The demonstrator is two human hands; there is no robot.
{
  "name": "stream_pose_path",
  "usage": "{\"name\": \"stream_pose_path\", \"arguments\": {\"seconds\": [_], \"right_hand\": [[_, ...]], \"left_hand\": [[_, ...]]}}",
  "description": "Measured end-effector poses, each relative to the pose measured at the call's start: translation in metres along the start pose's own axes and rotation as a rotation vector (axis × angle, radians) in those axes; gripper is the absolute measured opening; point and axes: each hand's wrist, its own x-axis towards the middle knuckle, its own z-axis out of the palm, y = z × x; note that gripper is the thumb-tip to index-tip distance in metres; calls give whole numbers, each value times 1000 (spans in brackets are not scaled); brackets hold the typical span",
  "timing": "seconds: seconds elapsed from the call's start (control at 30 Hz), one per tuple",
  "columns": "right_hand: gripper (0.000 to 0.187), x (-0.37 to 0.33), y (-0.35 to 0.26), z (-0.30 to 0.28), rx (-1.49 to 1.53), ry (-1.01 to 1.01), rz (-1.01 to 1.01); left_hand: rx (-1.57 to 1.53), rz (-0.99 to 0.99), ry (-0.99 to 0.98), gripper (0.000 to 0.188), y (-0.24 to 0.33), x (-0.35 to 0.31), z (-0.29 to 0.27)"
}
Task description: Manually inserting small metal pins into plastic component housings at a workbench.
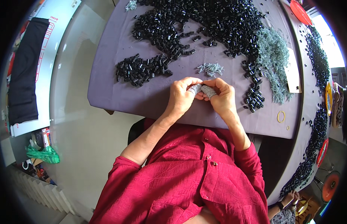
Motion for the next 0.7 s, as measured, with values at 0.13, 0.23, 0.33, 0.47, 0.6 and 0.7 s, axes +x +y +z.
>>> {"name": "stream_pose_path", "arguments": {"seconds": [0.13, 0.23, 0.33, 0.47, 0.6, 0.7], "right_hand": [[27, -4, -3, 2, -249, 95, -264], [24, -9, -9, 0, -438, 128, -435], [30, -17, -10, -6, -739, 40, -544], [37, -24, -20, -6, -735, 1, -579], [26, -26, -15, -7, -799, -109, -588], [25, -28, -18, -4, -898, -91, -553]], "left_hand": [[90, -54, 4, 22, 10, -7, 4], [19, -65, 14, 23, 16, -14, 11], [127, -10, -19, 24, 16, -20, 12], [425, 27, -78, 21, 26, -24, 13], [443, 63, -85, 11, 26, -19, 11], [190, -268, -160, 9, 21, -12, 6]]}}
